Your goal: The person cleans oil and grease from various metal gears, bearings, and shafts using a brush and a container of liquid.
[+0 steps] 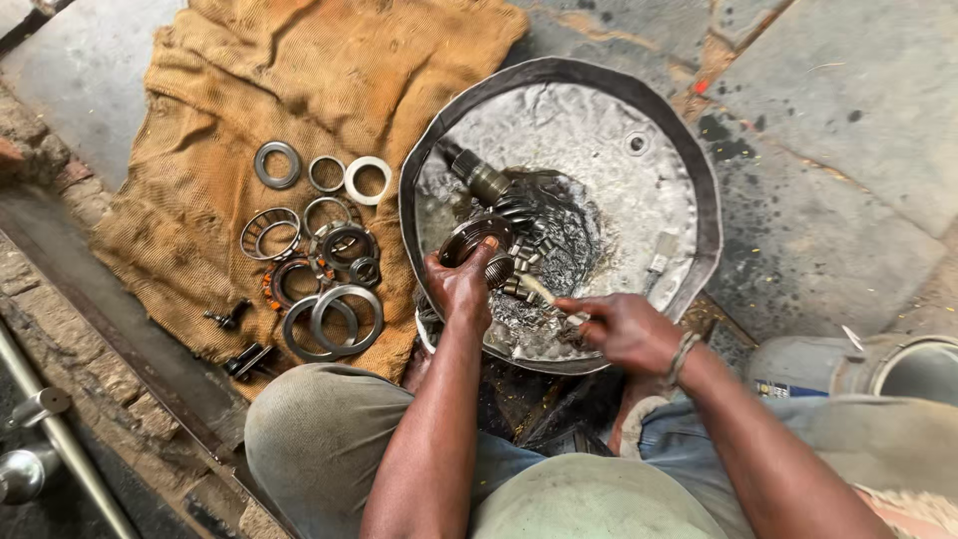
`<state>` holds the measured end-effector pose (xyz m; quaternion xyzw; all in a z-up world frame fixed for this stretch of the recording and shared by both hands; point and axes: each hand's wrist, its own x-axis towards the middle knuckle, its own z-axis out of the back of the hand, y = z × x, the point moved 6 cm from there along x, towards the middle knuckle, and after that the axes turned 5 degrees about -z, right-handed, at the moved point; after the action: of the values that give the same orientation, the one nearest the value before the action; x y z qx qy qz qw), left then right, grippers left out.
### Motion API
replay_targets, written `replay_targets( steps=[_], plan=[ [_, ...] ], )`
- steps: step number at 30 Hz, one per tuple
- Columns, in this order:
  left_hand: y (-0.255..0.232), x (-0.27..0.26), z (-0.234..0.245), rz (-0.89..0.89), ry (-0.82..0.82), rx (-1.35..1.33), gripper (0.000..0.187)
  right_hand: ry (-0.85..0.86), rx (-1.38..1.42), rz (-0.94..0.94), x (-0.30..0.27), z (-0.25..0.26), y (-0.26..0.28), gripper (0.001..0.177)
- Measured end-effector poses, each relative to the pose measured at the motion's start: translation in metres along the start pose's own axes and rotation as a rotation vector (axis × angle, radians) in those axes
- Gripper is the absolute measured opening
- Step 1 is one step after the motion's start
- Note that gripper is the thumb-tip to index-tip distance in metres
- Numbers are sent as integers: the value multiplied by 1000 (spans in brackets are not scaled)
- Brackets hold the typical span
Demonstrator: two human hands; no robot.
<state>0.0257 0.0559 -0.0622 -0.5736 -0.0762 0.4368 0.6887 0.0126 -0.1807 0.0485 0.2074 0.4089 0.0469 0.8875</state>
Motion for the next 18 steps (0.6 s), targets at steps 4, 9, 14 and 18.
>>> replay_targets(
  steps=[4, 9, 14, 18],
  plan=[
    [-6, -11, -15, 134, 165, -206, 95, -62, -101, -139, -9, -14, 34, 56],
    [-17, -20, -14, 148, 221, -99, 99, -102, -307, -111, 35, -28, 54, 62],
    [-22, -21, -20, 37, 287, -316, 82, -88, -190, -81, 20, -31, 53, 61],
    [-14, -12, -23, 77, 249, -106, 111, -102, -204, -99, 18, -37, 44, 61]
  ],
)
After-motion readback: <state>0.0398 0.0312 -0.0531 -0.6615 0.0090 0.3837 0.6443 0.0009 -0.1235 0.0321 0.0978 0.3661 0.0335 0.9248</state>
